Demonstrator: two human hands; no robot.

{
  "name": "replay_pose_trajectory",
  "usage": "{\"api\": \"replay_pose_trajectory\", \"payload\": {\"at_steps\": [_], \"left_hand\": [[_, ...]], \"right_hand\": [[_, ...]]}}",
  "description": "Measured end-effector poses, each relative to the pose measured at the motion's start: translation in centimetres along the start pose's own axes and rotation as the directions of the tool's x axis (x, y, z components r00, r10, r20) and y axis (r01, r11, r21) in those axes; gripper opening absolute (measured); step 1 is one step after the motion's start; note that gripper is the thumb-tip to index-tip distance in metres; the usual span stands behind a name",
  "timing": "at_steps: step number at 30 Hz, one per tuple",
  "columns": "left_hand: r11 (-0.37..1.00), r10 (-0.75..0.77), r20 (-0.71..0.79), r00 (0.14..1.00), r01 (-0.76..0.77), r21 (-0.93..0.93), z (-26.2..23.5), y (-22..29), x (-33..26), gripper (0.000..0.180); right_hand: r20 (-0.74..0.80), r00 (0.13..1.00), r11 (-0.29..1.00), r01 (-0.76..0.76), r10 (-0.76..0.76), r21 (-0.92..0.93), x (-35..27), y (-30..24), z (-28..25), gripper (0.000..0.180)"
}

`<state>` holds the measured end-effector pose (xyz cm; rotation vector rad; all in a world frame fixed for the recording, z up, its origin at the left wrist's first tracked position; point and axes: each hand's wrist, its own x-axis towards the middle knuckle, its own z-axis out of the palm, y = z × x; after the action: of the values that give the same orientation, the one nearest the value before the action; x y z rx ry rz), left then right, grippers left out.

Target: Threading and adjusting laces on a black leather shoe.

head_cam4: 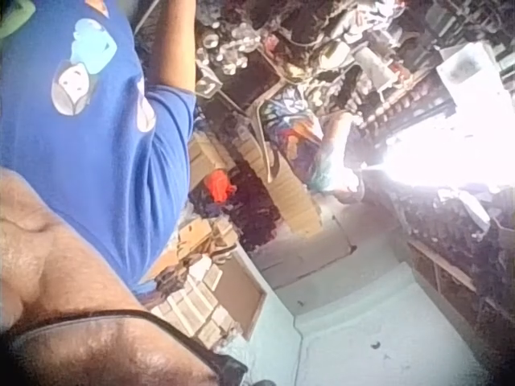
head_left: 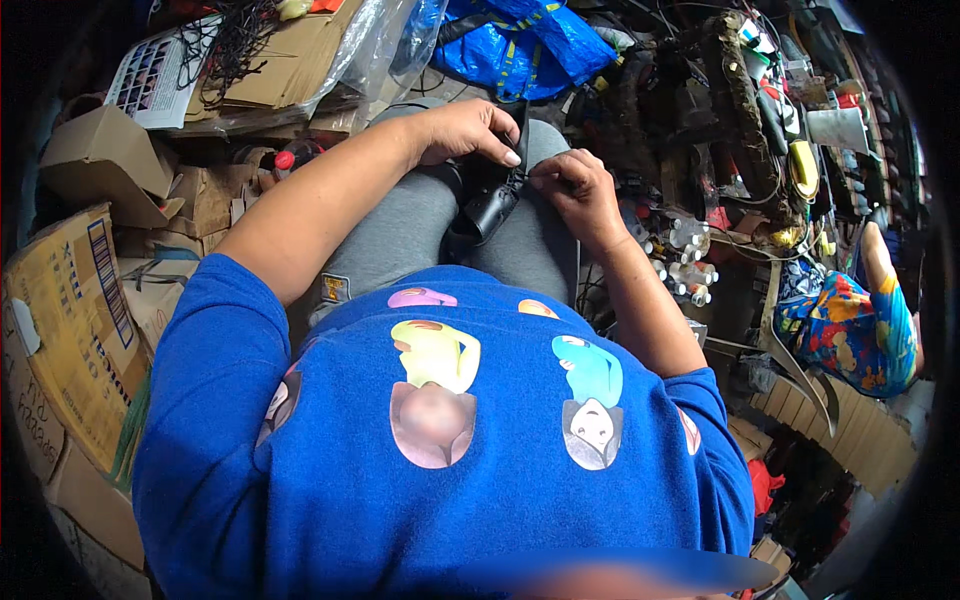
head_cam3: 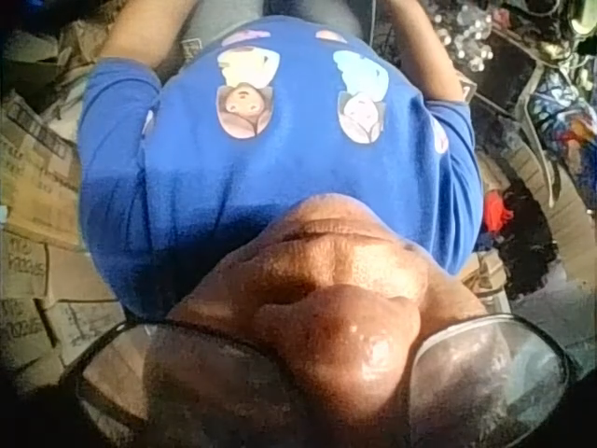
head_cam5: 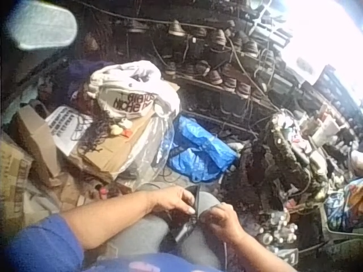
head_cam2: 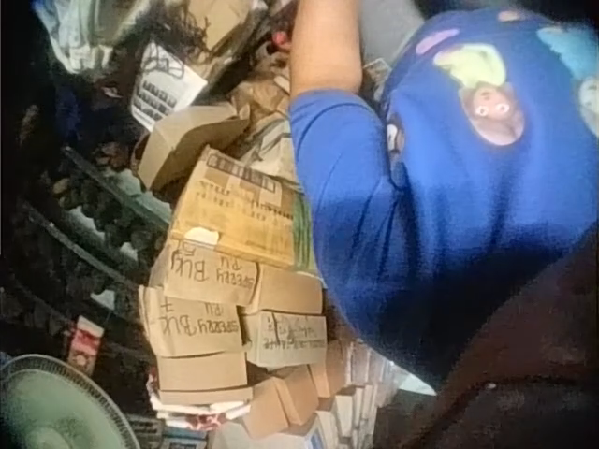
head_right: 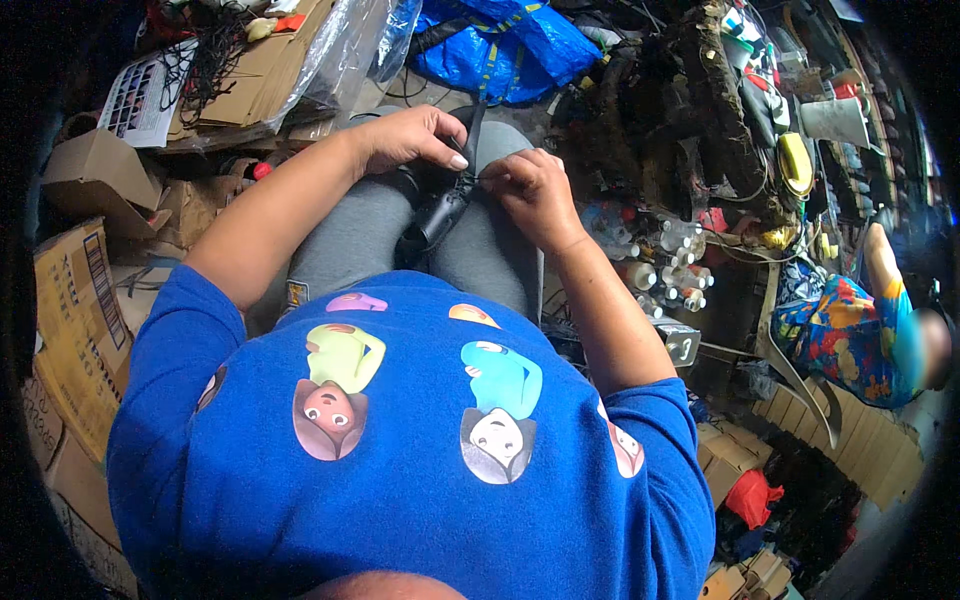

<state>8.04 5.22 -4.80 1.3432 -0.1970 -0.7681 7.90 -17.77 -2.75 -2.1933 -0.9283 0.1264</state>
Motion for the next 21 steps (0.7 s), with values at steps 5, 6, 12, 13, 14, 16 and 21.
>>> {"api": "replay_pose_trajectory", "payload": {"at_steps": [5,6,12,13,14,16,21], "left_hand": [[1.0,0.017,0.006,1.0,-0.017,-0.002,0.1,0.0,0.2,0.012],[1.0,0.013,-0.005,1.0,-0.013,0.011,0.1,0.0,0.3,0.013],[0.949,-0.118,0.014,0.993,0.108,0.296,-0.3,1.3,0.7,0.027],[0.929,-0.167,0.029,0.986,0.148,0.34,-0.4,1.4,0.8,0.033],[0.918,-0.208,0.049,0.977,0.178,0.355,-0.4,1.7,0.9,0.04],[0.909,-0.199,0.072,0.977,0.157,0.387,-0.2,2.2,0.8,0.04],[0.896,-0.199,0.104,0.974,0.138,0.421,0.2,2.7,0.4,0.04]], "right_hand": [[0.028,0.999,0.999,-0.02,0.019,0.034,0.3,-0.1,0.2,0.013],[0.022,0.999,0.999,-0.031,0.03,0.012,0.4,-0.3,0.2,0.012],[-0.019,0.995,0.981,0.092,-0.096,-0.17,-0.8,-0.5,0.0,0.015],[-0.015,0.995,0.981,0.093,-0.097,-0.17,-1.0,-0.7,-0.1,0.015],[-0.015,0.993,0.974,0.112,-0.117,-0.196,-1.1,-0.9,-0.1,0.017],[-0.011,0.991,0.967,0.129,-0.135,-0.22,-1.3,-1.3,-0.3,0.018],[0.019,0.987,0.948,0.156,-0.156,-0.278,-1.5,-1.7,-0.3,0.022]]}}
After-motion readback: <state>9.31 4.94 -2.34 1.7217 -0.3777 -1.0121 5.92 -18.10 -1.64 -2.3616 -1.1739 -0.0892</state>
